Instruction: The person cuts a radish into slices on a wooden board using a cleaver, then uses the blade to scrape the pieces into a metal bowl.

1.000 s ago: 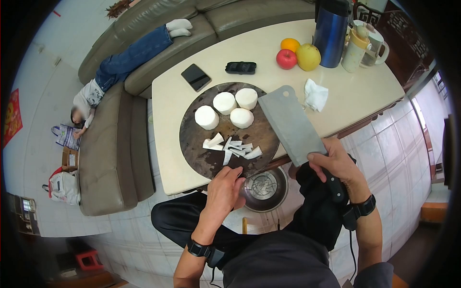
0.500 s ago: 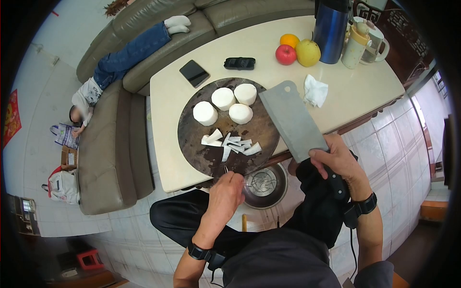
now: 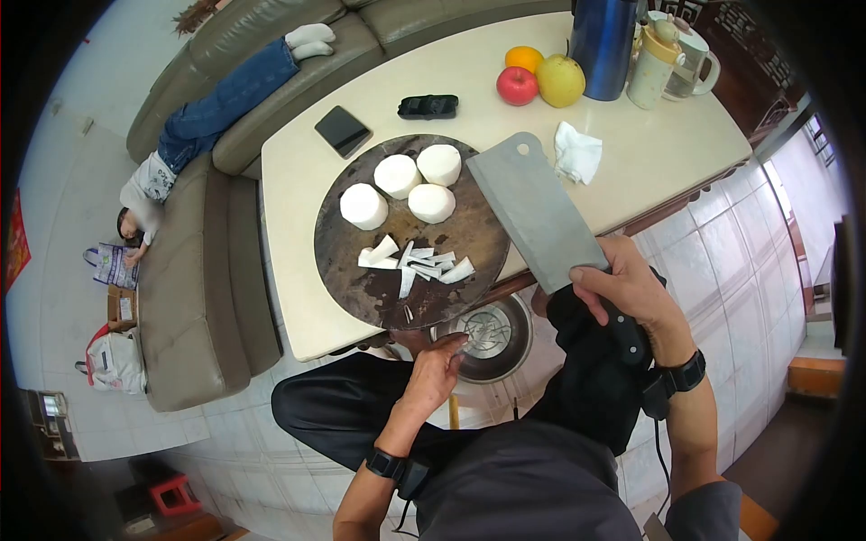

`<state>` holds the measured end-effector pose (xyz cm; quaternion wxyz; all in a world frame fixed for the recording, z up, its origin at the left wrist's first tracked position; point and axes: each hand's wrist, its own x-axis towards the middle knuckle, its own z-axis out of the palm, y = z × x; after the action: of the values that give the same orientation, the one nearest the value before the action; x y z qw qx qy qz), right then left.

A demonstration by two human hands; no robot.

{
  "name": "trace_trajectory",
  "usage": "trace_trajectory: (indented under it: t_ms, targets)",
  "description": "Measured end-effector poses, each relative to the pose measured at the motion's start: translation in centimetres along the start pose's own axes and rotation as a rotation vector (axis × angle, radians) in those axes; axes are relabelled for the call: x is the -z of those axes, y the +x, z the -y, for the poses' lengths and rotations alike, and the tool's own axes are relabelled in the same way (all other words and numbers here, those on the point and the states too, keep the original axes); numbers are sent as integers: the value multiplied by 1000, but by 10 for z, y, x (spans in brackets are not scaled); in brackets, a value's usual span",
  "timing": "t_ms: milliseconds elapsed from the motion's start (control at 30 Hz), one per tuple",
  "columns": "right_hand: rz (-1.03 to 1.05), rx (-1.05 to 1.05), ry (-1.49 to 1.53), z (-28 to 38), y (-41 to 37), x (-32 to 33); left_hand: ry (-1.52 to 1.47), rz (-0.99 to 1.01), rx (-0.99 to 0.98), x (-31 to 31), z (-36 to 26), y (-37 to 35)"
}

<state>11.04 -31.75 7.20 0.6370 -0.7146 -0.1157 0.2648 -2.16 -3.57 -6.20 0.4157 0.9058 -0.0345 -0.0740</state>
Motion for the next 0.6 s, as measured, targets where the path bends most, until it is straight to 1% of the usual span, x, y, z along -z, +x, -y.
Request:
trace_trajectory:
  t_ms: [67, 100, 167, 200, 267, 400, 467, 500, 567, 600]
  targets:
    - [-2, -3, 0, -1, 0, 1, 15, -47, -62, -3, 3, 1]
    - [0, 0, -4, -1, 0, 1, 14, -46, -61, -3, 4, 0]
    - [1, 3, -8, -2, 0, 2, -26, -19, 34, -1, 3, 1]
    - [-2, 1, -6, -2, 0, 2, -25, -18, 34, 0, 1, 2]
    - [-3, 0, -2, -2, 0, 1, -96, -82, 44, 4, -9, 3]
    - [0, 0, -8, -1, 0, 2, -45, -103, 19, 13, -25, 4]
    - [15, 13, -9, 0, 0, 2, 46, -274, -292, 20, -34, 2]
    - [4, 0, -6, 0, 0, 2, 56, -280, -291, 27, -39, 1]
    - [-4, -11, -6, 0, 0, 1, 179, -499, -369, 39, -47, 1]
    - [-4, -1, 14, -1, 0, 1, 251, -583, -374, 44, -44, 2]
